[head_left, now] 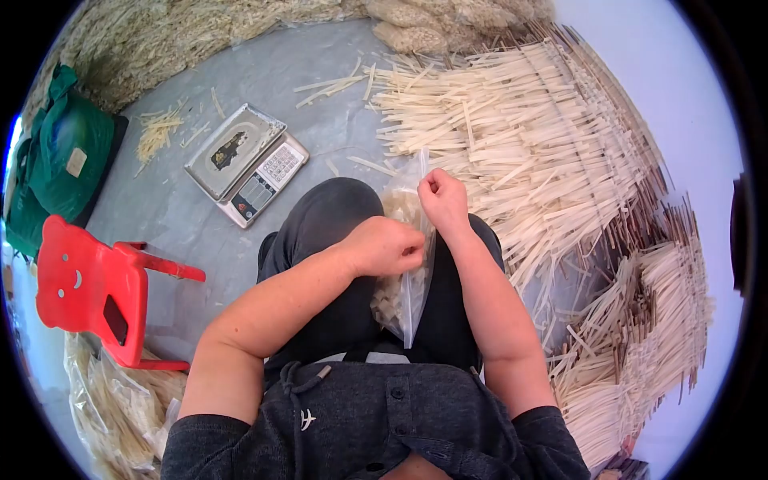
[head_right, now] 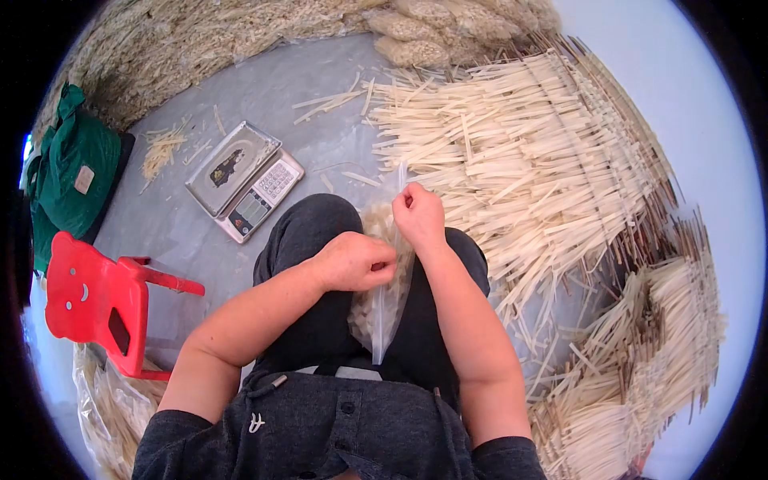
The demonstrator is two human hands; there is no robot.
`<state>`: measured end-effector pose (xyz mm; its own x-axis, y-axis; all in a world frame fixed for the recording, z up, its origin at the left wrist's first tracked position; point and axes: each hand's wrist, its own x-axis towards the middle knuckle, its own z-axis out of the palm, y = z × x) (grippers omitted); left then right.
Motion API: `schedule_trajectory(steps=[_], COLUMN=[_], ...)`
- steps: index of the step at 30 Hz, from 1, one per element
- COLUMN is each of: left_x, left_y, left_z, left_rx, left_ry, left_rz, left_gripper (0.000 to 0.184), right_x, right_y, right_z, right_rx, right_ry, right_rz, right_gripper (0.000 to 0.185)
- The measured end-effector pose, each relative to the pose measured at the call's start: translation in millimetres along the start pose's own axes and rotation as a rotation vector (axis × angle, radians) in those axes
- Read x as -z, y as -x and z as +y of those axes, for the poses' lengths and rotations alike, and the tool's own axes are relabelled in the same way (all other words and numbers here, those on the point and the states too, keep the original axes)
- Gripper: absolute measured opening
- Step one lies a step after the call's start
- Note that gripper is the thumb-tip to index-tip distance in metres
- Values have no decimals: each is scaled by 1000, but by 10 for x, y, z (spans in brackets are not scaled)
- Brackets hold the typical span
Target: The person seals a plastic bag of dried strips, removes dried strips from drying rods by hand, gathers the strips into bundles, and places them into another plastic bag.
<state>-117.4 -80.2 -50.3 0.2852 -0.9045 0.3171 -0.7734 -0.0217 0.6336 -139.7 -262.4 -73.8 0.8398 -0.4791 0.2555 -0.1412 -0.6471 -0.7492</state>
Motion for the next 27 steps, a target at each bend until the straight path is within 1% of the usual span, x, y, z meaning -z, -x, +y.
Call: schedule_trajectory(steps=[3,6,9,11,15,18,20,24,27], left_x=[-6,0,-4,-9,-28,-31,-17,-22,-27], left_y=[-3,-5,-6,-2,3,-7,-10,-7,-16], left_z=[-12,-8,-14,-25,-48,-33,-22,-36,-32], left_rx=[8,5,-2,-23,-34,-36,-33,-32,-35], left_ry=[7,13,3,18,14,17,18,13,19], left_rz=[2,-3,-13,-8,7,5,3,2,6], left_gripper=[16,16,16,13,14,14,14,14,14], right_x=[13,8,-19,-2,-18,-40,-49,-37,-49], right_y=[-9,-23,-87,-105,-129,-171,-202,-208,-247], right_z=[-56,-81,-2,-32,14,40,99,76,68], right_rx=[11,-53,7,5,-33,-7,-11,-14,-19], right_ry=[-20,22,36,10,-11,-13,-42,-73,-16], right_rz=[-12,27,39,-20,-11,63,-5,-17,40], right_gripper=[19,17,17,19,18,17,18,18,17])
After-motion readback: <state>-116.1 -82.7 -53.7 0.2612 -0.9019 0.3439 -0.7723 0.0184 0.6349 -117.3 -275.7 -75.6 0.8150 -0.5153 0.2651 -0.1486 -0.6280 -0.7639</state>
